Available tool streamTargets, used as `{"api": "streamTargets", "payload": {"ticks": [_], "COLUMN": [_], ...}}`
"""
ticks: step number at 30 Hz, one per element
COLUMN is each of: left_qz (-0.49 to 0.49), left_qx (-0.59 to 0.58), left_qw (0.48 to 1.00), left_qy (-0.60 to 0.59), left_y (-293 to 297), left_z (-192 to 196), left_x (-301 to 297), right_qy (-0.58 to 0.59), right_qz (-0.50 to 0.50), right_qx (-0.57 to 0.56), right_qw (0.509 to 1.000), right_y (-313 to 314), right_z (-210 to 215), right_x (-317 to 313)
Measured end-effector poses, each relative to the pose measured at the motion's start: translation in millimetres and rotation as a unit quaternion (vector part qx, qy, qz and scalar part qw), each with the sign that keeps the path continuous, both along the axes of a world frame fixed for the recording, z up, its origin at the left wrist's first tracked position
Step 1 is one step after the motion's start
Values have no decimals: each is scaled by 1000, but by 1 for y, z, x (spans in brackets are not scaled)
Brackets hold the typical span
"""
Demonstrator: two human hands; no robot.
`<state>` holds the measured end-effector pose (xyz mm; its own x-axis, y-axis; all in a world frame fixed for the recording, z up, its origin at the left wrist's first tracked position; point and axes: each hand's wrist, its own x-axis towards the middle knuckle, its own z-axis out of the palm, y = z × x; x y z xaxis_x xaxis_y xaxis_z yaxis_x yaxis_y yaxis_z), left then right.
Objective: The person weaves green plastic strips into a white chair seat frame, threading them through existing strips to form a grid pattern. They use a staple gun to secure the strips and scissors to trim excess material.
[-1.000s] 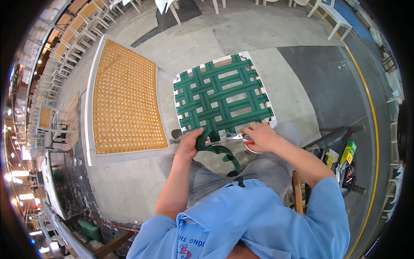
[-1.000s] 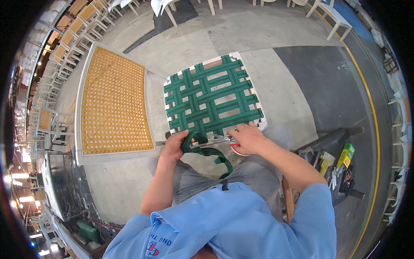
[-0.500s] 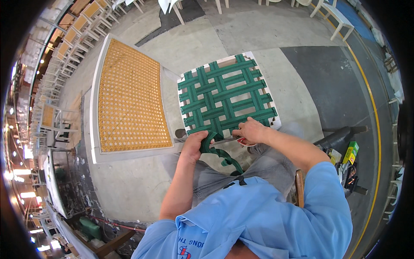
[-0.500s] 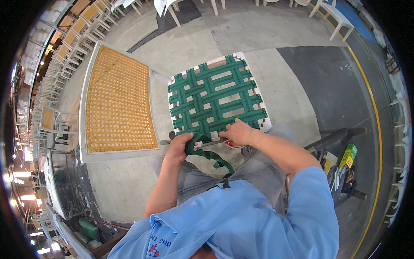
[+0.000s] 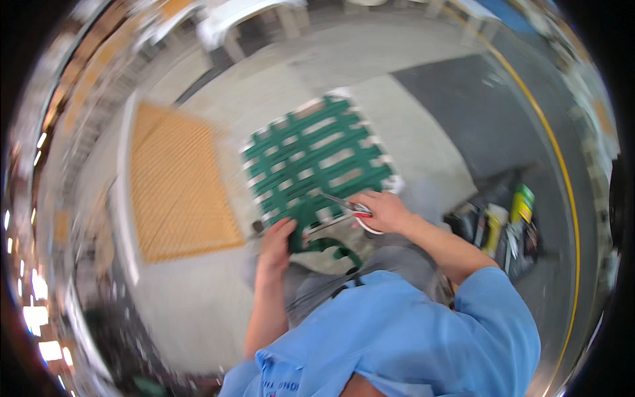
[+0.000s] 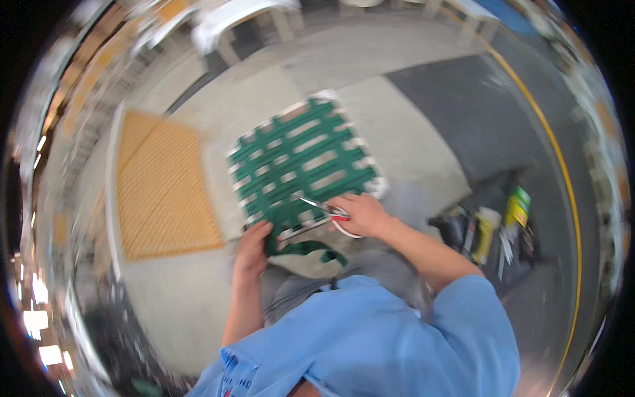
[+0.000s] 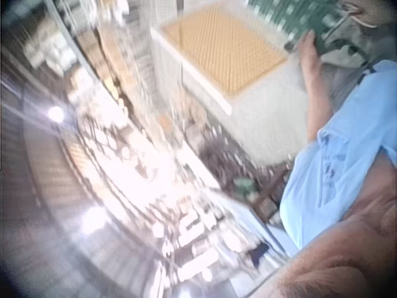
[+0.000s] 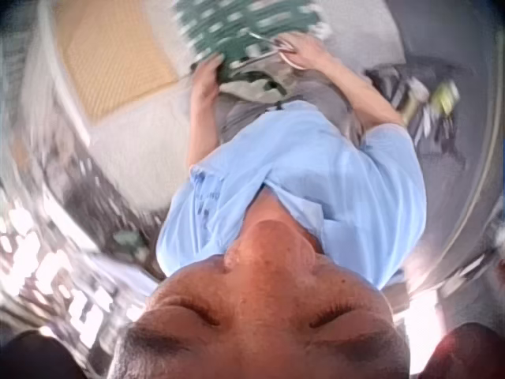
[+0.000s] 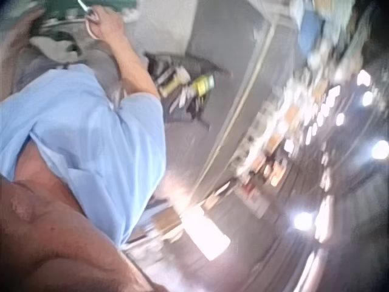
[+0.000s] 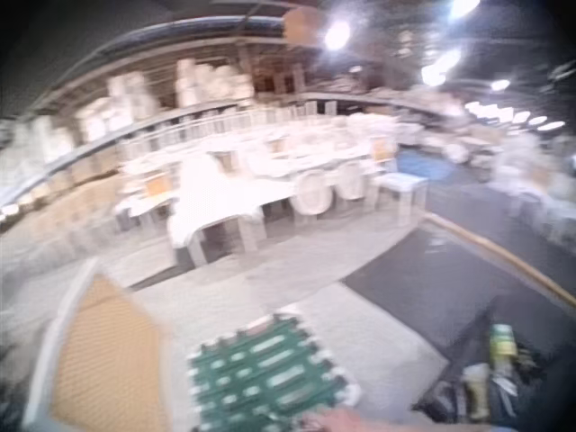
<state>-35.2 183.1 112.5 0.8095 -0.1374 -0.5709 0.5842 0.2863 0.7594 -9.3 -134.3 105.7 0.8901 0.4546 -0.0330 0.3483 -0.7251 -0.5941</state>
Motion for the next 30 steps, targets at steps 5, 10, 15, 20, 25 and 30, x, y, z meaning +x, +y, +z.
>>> {"api": "streamTargets", "payload": {"ticks": [5,10,15,20,25,30], "left_qz": [-70,-163,-189,-192,-117,-101], "left_qx": [-45,-22,-18,-63,-49,-77], "left_qw": [996,986,982,979,989,986], "left_qy": [-31,37,21,19,74,103], "left_y": [-34,-64,-88,-81,-69,-53], "left_z": [3,-10,-9,7,2,-7], "left_x": [-19,-29,-23,-25,-39,-47], "right_qy": [33,-28,104,-7,-89,98], "right_qz": [-478,-745,-794,-724,-521,-373], "right_qx": [119,-15,-181,-212,142,126], "right_qw": [869,666,571,657,837,914], "right_y": [-131,-234,-278,-267,-215,-111], "right_z": [35,26,5,18,3,-43], "right_x": [-106,-250,-354,-312,-136,61]}}
